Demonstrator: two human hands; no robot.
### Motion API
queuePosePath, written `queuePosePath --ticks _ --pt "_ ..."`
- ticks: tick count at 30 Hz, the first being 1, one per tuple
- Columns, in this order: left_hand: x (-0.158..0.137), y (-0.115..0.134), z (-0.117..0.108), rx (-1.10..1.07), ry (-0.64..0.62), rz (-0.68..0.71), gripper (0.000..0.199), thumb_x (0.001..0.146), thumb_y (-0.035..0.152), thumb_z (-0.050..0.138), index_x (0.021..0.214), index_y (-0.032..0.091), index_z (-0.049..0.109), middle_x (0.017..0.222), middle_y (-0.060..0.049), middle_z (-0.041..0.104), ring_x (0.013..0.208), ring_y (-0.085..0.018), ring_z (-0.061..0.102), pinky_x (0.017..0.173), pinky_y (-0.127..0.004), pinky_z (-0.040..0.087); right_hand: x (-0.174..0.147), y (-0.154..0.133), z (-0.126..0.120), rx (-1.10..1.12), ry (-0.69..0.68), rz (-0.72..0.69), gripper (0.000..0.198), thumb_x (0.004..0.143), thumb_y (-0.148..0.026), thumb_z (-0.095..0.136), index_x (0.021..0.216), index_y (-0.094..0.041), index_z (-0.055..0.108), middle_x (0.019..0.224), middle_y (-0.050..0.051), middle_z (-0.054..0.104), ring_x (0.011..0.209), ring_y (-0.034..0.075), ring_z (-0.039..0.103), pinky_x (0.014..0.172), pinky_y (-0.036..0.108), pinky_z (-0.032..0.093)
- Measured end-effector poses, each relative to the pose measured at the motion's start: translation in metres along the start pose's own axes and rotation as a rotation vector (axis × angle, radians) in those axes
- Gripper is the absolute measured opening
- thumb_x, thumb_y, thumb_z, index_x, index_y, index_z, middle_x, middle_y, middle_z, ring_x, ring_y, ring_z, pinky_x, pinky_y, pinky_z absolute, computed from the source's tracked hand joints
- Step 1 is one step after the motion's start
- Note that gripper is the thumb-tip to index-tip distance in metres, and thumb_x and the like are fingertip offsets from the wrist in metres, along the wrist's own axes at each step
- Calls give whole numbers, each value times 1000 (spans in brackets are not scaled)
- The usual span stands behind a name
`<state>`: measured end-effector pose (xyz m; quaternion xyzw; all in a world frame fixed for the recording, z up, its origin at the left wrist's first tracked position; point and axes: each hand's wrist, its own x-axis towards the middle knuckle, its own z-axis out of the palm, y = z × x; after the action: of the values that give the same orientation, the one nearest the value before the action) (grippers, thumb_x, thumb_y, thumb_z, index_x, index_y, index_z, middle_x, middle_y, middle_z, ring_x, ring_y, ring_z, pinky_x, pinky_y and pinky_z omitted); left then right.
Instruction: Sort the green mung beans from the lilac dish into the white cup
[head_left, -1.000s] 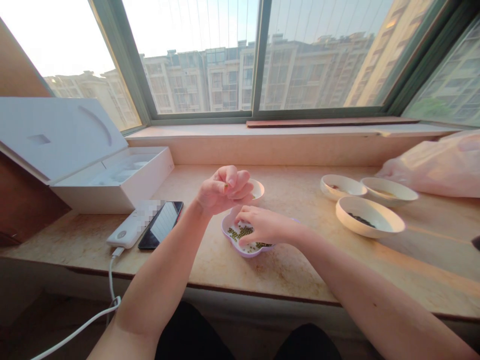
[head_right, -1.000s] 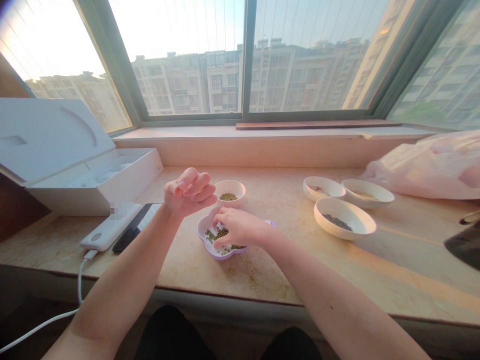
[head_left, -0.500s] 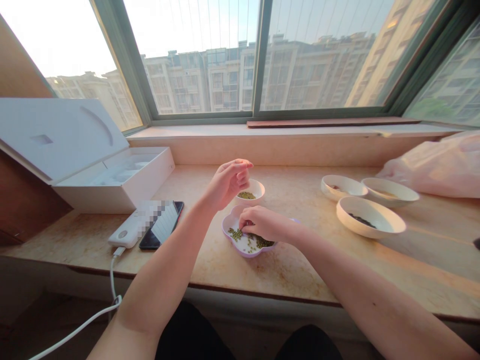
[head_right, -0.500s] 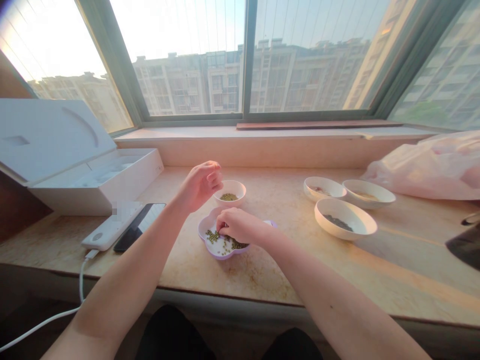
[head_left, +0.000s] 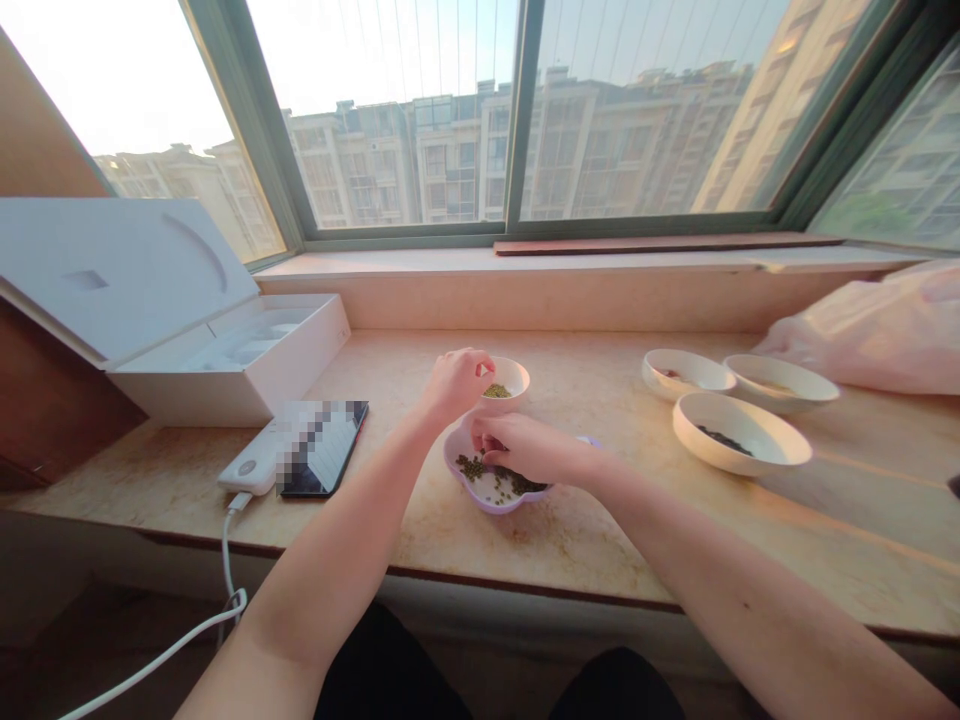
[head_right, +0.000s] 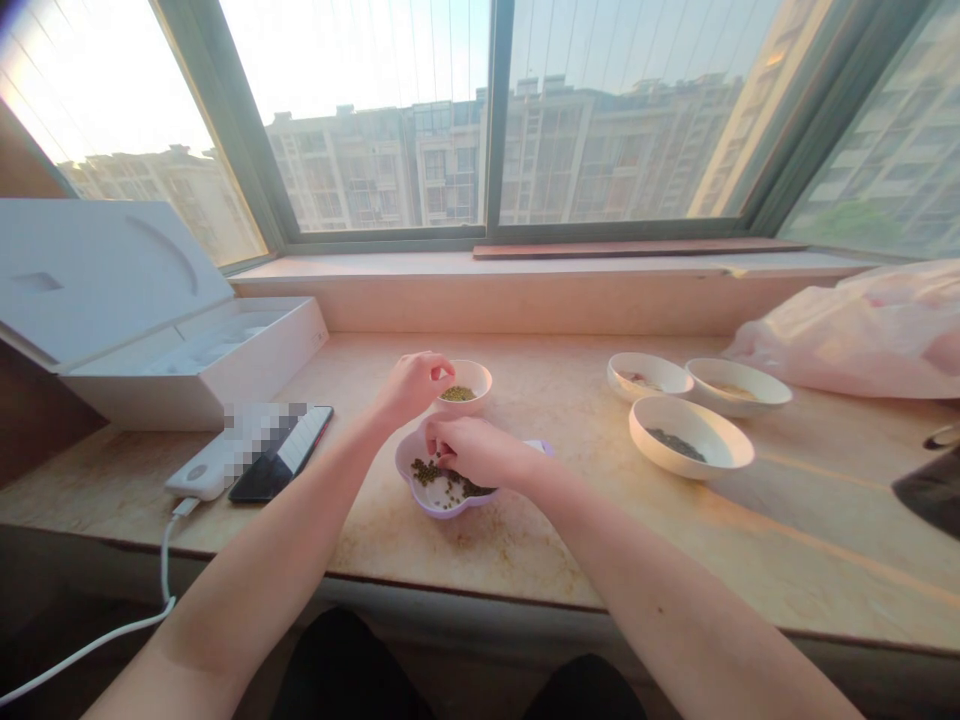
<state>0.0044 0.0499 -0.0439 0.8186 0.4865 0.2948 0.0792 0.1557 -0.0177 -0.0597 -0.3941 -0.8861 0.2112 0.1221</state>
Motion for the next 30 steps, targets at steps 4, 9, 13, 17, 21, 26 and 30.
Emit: queuePosePath --ticks 4,9,13,17,21,26,30 --pt "2 -5 2 32 -40 -18 20 87 22 59 91 19 78 91 -7 75 84 -20 65 87 -34 49 0 -1 -3 79 7 -15 11 82 -8 59 83 -19 59 90 3 66 82 17 58 70 29 41" --pt "1 -6 2 46 -68 -7 23 88 21 58 94 19 80 96 -9 77 86 -22 67 88 -35 50 0 -2 -4 149 59 -5 11 83 -9 59 86 -19 60 86 3 67 81 18 61 71 30 44" --pt "0 -6 3 46 -62 -26 25 87 21 58 100 20 79 96 -8 76 87 -21 68 87 -33 50 2 2 -1 241 100 -37 14 81 -7 59 88 -19 62 84 1 69 79 16 63 73 29 47" --pt "0 -6 2 19 -36 -59 30 87 23 58 109 18 77 90 -8 75 83 -21 67 84 -33 50 4 3 -2 459 110 -42 10 80 -11 64 86 -18 64 82 1 70 78 15 65 73 28 50" --pt "0 -3 -4 1 -37 -41 26 85 21 58 102 16 77 85 -7 74 79 -19 65 78 -30 49 3 -1 -11 853 113 19 17 79 -24 75 91 -19 64 76 -2 68 64 11 60 62 25 49" --pt "-6 3 -10 -14 -119 140 16 81 23 62 87 15 75 78 -5 72 73 -17 62 68 -27 44 -3 -7 -26 1304 171 17 32 68 -26 88 86 -20 62 73 -4 66 65 10 63 57 21 49" --pt "-9 8 -6 -75 -202 222 16 83 26 59 84 17 72 79 -3 71 74 -16 61 68 -26 44 -6 -7 -34 1480 211 -14 37 63 -22 91 85 -20 61 74 -5 67 63 8 64 53 16 49"
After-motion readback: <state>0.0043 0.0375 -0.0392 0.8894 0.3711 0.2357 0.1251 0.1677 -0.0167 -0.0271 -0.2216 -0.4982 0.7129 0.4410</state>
